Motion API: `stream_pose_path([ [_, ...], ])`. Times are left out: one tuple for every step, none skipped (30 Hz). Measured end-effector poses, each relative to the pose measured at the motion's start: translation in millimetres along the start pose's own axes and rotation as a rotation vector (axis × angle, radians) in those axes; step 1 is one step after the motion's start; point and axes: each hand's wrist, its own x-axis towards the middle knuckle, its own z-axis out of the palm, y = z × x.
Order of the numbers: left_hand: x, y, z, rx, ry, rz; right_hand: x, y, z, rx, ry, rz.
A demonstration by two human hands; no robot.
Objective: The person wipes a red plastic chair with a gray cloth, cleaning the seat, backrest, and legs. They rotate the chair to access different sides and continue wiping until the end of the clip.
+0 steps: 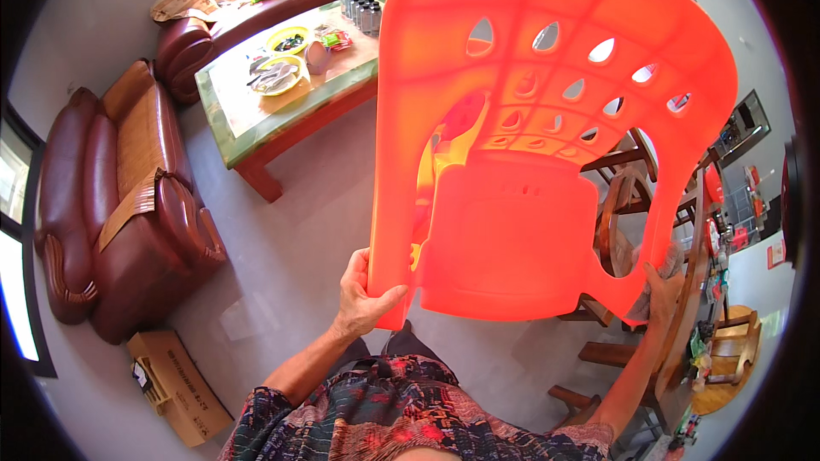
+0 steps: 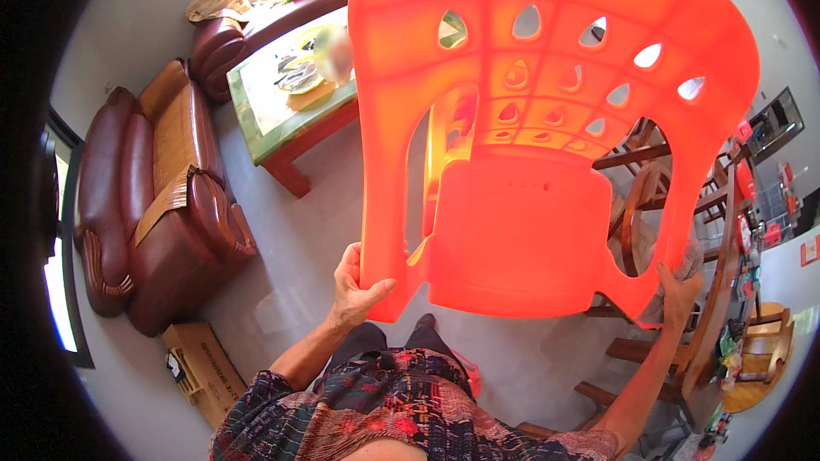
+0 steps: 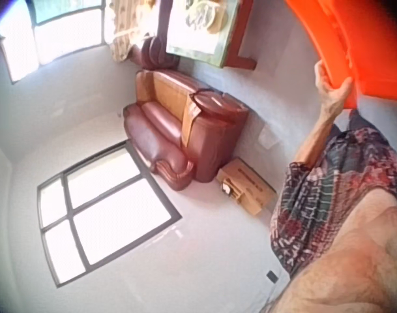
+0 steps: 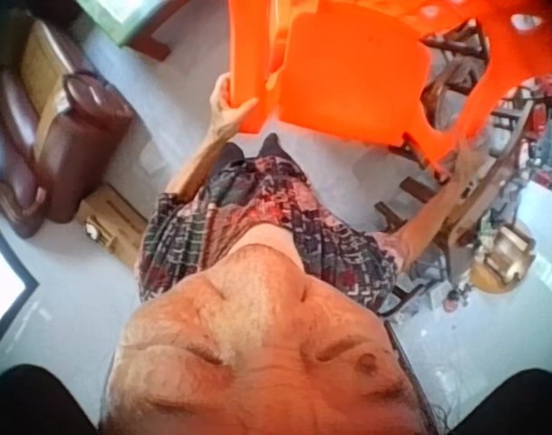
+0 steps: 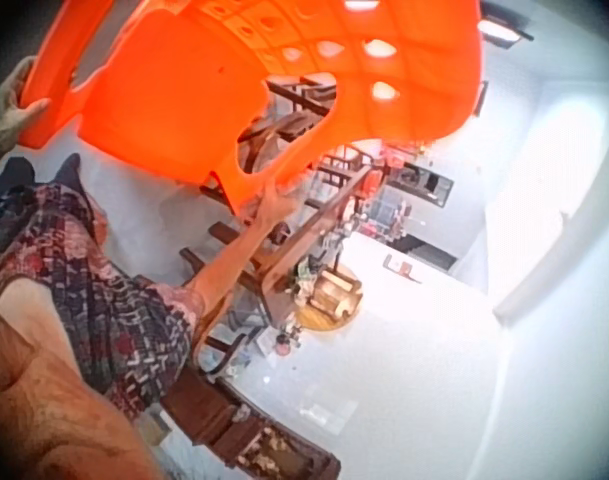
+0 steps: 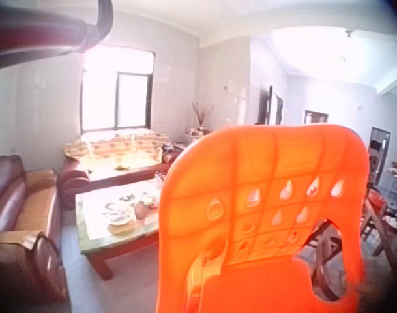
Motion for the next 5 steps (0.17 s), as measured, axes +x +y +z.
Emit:
stream_pose_path([
  [6, -3, 3, 0.004, 0.003, -0.002, 10, 9, 4, 0.006, -0.018, -0.011],
  [13, -7, 6, 0.008, 0.005, -0.005, 17, 15, 4, 0.003, -0.033, 0.035],
  [19, -12, 9, 0.011, 0.006, -0.007, 24, 20, 6, 0.0, -0.047, 0.08],
  [26, -14, 9, 0.021, 0.009, -0.016, 28, 16, 16, 0.003, -0.062, 0.127],
  [32, -17, 10, 0.03, 0.012, -0.024, 33, 19, 19, 0.005, -0.063, 0.133],
])
